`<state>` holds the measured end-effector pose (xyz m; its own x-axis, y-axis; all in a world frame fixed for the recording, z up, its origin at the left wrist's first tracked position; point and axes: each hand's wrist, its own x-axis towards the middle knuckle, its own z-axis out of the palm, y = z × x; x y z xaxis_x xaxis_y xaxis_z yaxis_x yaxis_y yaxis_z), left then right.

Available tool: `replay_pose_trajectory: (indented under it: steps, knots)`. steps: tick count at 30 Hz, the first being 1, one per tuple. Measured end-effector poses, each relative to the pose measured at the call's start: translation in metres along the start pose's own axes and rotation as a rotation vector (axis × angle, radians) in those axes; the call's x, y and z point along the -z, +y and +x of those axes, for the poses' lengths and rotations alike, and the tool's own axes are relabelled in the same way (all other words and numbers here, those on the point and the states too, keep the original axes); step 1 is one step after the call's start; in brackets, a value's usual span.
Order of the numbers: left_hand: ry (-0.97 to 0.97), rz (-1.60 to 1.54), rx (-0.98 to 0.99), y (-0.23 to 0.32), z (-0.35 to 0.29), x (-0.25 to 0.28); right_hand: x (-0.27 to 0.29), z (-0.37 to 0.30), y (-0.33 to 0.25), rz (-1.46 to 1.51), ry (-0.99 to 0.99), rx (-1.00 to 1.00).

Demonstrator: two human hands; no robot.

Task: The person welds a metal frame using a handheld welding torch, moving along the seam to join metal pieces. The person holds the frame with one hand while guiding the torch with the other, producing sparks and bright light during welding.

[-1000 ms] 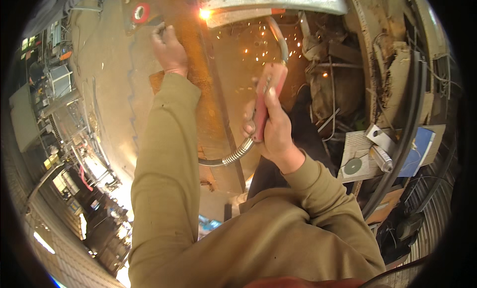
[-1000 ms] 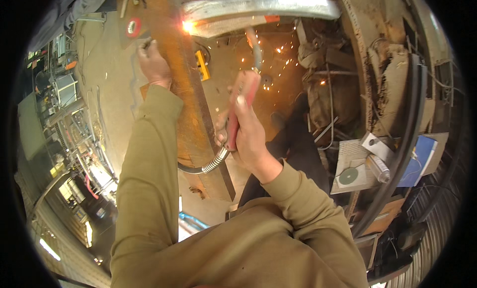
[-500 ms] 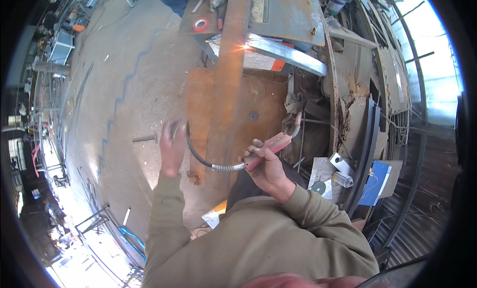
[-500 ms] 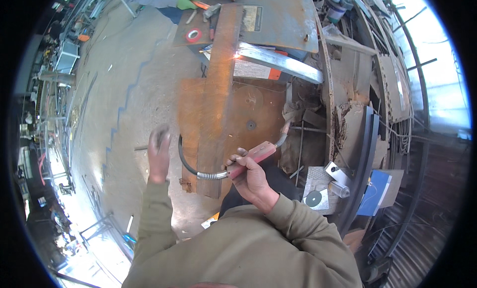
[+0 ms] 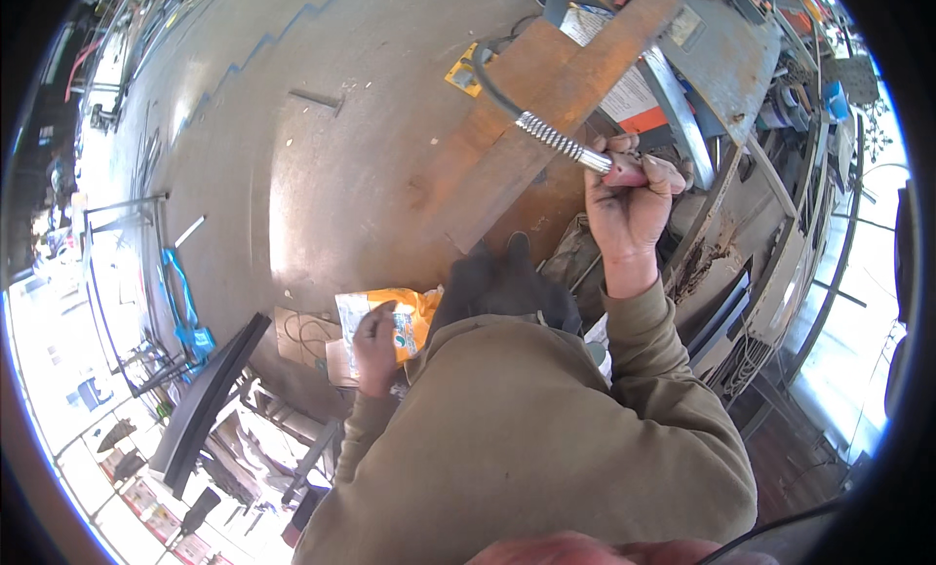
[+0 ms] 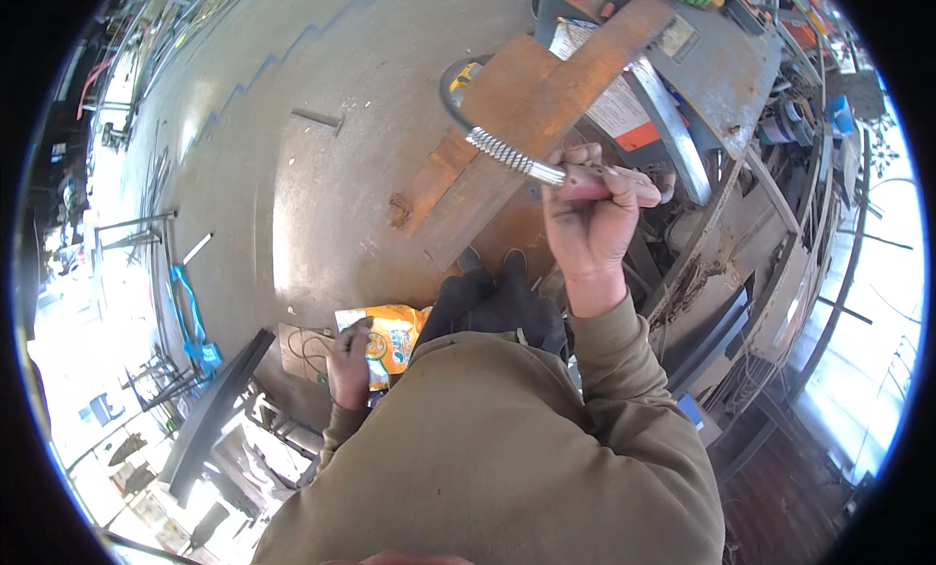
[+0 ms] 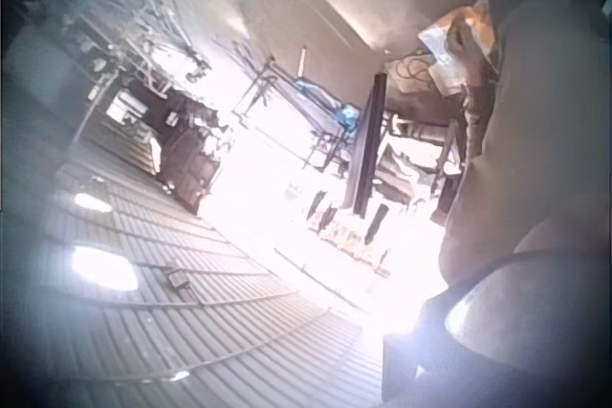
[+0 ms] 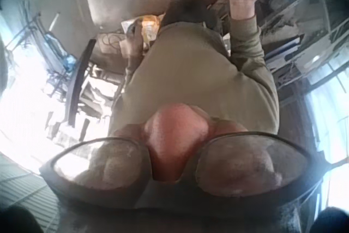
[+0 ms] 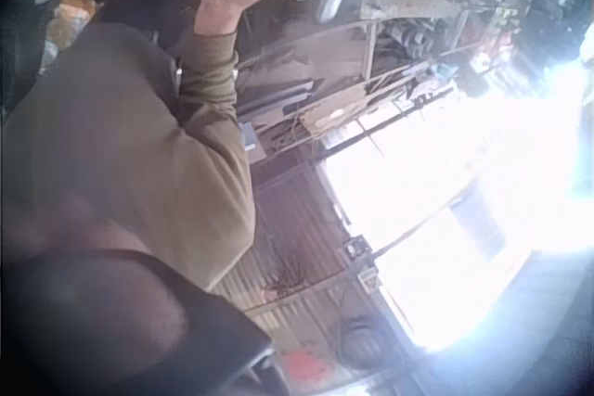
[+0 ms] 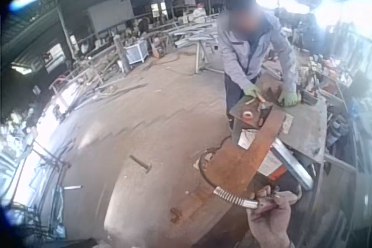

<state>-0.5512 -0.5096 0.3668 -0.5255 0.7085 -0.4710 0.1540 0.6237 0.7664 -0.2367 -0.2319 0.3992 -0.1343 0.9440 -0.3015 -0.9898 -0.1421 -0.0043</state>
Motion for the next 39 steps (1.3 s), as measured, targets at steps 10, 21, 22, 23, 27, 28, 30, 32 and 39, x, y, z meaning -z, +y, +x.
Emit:
replay_pose_trajectory:
  steps: [10,21,22,23,27,28,30,32,39]
  knots:
    - [-0.273,-0.090,-0.005,-0.060,0.038,0.025,0.017,-0.011,0.098,-0.138,0.238,-0.046]
    - [-0.607,0.315,-0.181,-0.064,0.243,0.162,0.010,0.020,0.283,-0.388,0.294,0.133]
    - [-0.618,0.356,-0.179,-0.062,0.259,0.179,0.010,0.024,0.305,-0.434,0.368,0.147]
    - [-0.612,0.358,-0.170,-0.061,0.271,0.193,0.010,0.026,0.325,-0.478,0.409,0.161]
    - [-0.600,0.335,-0.114,-0.053,0.311,0.240,0.015,0.045,0.376,-0.661,0.528,0.163]
    - [-0.608,0.322,-0.089,-0.049,0.319,0.248,0.018,0.050,0.384,-0.723,0.546,0.147]
    - [-0.632,0.343,-0.109,-0.040,0.334,0.260,0.024,0.057,0.395,-0.834,0.560,0.120]
    - [-0.639,0.344,-0.126,-0.028,0.348,0.268,0.030,0.062,0.404,-0.935,0.566,0.092]
    - [-0.725,0.396,-0.202,0.017,0.419,0.267,0.056,0.103,0.425,-1.255,0.562,0.090]
